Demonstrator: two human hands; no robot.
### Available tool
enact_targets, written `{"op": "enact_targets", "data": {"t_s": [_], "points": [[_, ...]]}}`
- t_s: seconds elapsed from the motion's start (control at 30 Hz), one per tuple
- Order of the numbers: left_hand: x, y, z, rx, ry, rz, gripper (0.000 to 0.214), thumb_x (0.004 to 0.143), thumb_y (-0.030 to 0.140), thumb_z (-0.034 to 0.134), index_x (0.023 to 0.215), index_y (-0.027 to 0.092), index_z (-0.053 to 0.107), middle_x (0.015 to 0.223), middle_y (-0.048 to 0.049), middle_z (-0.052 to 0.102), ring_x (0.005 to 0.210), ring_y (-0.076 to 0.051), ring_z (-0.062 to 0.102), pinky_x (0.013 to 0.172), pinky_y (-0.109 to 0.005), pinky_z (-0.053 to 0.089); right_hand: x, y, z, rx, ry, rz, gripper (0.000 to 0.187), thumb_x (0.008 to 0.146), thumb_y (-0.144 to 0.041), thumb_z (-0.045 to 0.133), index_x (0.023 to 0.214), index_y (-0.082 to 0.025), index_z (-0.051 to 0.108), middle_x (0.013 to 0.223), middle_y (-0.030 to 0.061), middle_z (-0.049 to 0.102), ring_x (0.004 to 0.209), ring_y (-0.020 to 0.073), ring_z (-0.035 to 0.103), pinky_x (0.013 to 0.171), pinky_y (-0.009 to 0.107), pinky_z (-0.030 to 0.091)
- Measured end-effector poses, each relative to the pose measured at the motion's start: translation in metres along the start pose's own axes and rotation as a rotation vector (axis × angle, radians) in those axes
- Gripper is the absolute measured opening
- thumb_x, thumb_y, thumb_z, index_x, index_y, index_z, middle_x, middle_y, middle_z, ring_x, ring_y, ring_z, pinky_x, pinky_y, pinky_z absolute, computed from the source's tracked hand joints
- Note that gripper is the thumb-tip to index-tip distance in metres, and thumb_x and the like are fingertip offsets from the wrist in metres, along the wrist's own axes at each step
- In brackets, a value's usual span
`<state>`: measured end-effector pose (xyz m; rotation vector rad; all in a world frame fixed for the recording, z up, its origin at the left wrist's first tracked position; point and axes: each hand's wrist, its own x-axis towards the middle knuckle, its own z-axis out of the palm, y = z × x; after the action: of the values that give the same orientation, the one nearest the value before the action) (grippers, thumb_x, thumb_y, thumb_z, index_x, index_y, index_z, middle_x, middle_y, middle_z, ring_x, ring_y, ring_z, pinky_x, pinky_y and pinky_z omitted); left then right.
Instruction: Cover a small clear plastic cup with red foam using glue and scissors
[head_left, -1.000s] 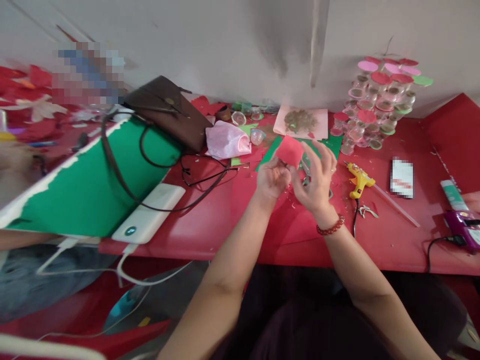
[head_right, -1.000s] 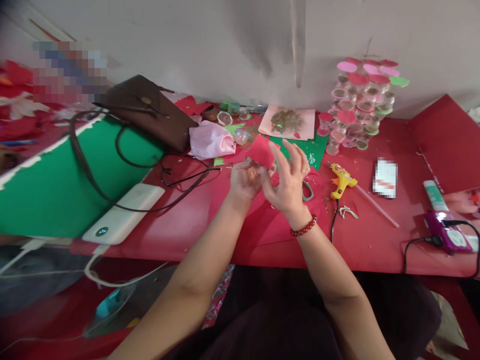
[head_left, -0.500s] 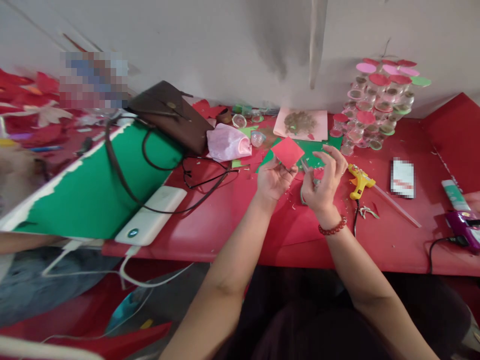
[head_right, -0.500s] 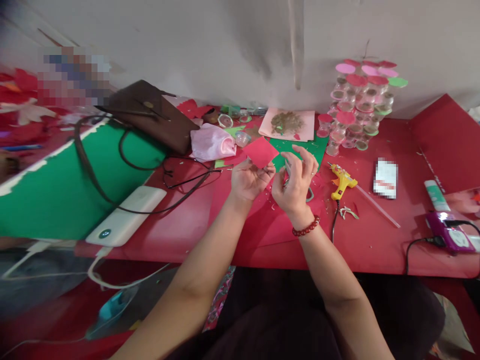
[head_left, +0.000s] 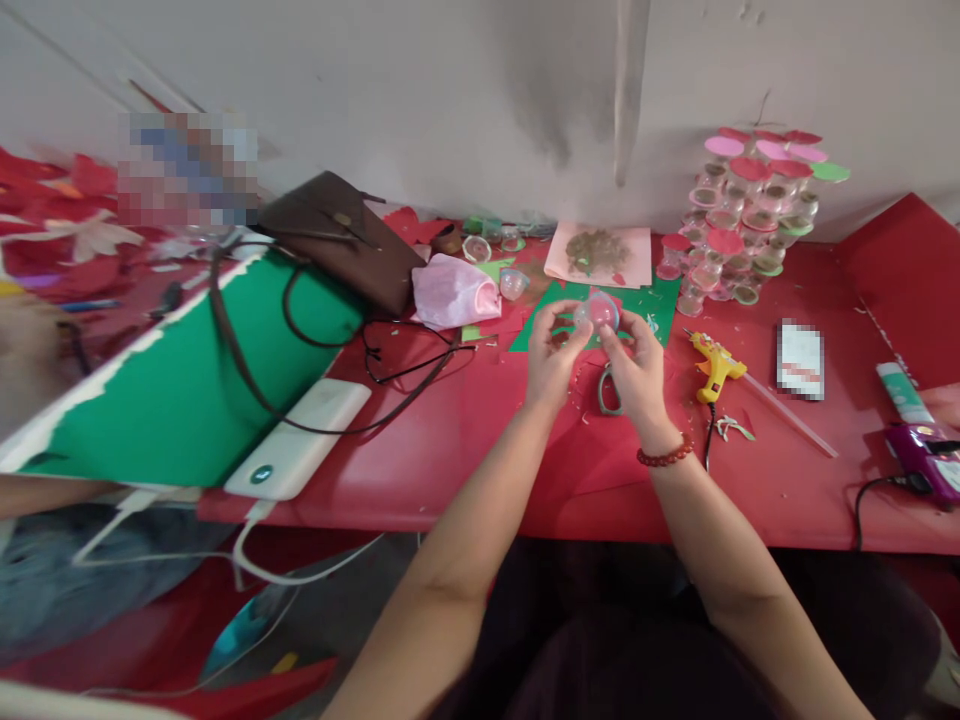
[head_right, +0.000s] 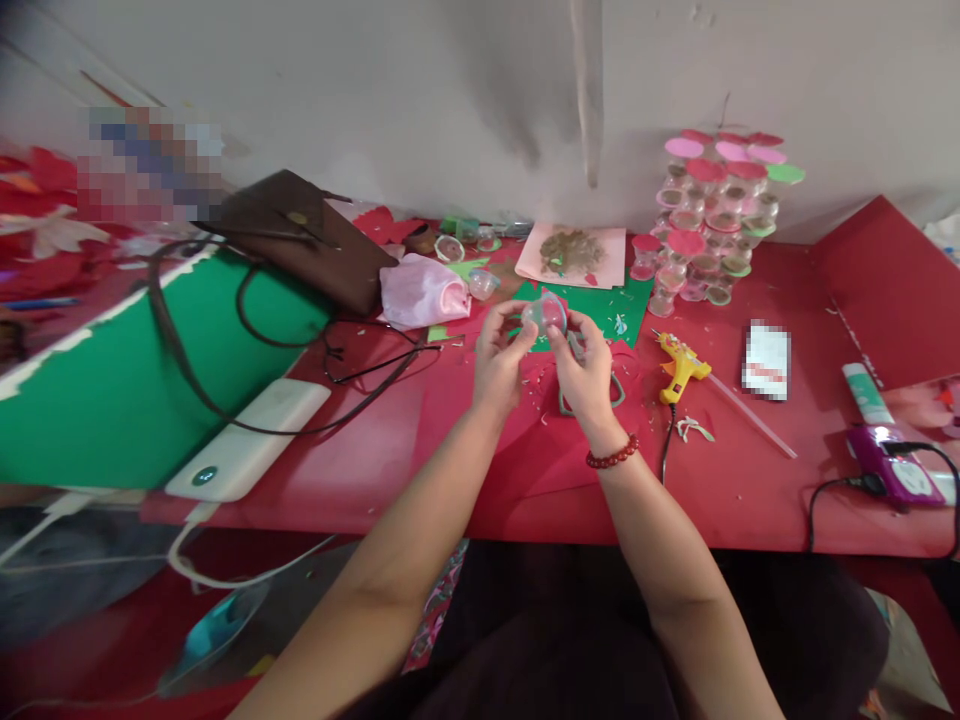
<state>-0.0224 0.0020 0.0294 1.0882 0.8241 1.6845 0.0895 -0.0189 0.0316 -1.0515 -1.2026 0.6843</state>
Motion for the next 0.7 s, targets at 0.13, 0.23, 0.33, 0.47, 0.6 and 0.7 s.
{"op": "enact_targets", "data": {"t_s": [0.13,0.23,0.33,0.47,0.6,0.7], "points": [[-0.005,0.012,0.006,-0.062,-0.023,-0.065,0.038,0.07,0.03,0.093,0.1,0.027,0.071,0.113,-0.001,0.07,0.104,-0.016,0.066,0.092,-0.025,0.05,0.001,-0.003,0.001,0.317,-0.09,0.184,0.029,0.082,-0.047,0.072,0.104,-0.028,0.066,0.107,0.0025,0.075,0.099,0.0181,0.068,0.093,0.033,0.056],[-0.008,0.02,0.011,-0.154,-0.015,-0.145,0.048,0.062,0.023,0.097,0.1,0.026,0.068,0.105,0.0001,0.07,0.099,-0.015,0.068,0.088,-0.023,0.049,0.002,-0.008,0.001,0.375,-0.106,0.232,0.029,0.079,-0.046,0.073,0.1,-0.028,0.065,0.107,0.002,0.074,0.103,0.0187,0.068,0.098,0.034,0.054],[-0.009,0.023,0.013,-0.188,0.027,-0.16,0.064,0.054,0.015,0.1,0.106,0.028,0.066,0.103,0.0011,0.07,0.101,-0.016,0.068,0.089,-0.023,0.049,0.004,-0.01,0.001,0.397,-0.099,0.257,0.029,0.077,-0.047,0.071,0.099,-0.028,0.065,0.107,0.0021,0.074,0.103,0.0193,0.067,0.097,0.035,0.054],[-0.007,0.02,0.01,-0.146,0.026,-0.146,0.076,0.05,0.018,0.102,0.115,0.03,0.065,0.105,-0.0004,0.07,0.107,-0.019,0.068,0.089,-0.023,0.049,0.004,-0.012,0.001,0.457,-0.103,0.295,0.032,0.072,-0.042,0.076,0.099,-0.029,0.066,0.103,-0.0004,0.073,0.097,0.0172,0.066,0.094,0.033,0.054],[-0.006,0.018,0.009,-0.159,0.035,-0.183,0.065,0.056,0.025,0.101,0.113,0.028,0.068,0.107,-0.0016,0.071,0.116,-0.021,0.067,0.092,-0.024,0.05,0.003,-0.015,-0.001,0.487,-0.122,0.372,0.034,0.068,-0.039,0.08,0.097,-0.029,0.066,0.097,-0.003,0.072,0.087,0.0144,0.064,0.082,0.029,0.053],[-0.006,0.02,0.01,-0.185,0.014,-0.184,0.068,0.054,0.021,0.101,0.113,0.028,0.069,0.105,-0.0005,0.072,0.117,-0.021,0.067,0.095,-0.025,0.049,0.003,-0.014,-0.001,0.518,-0.084,0.391,0.031,0.069,-0.04,0.08,0.093,-0.028,0.064,0.096,-0.0033,0.072,0.085,0.0139,0.064,0.079,0.028,0.052]]}}
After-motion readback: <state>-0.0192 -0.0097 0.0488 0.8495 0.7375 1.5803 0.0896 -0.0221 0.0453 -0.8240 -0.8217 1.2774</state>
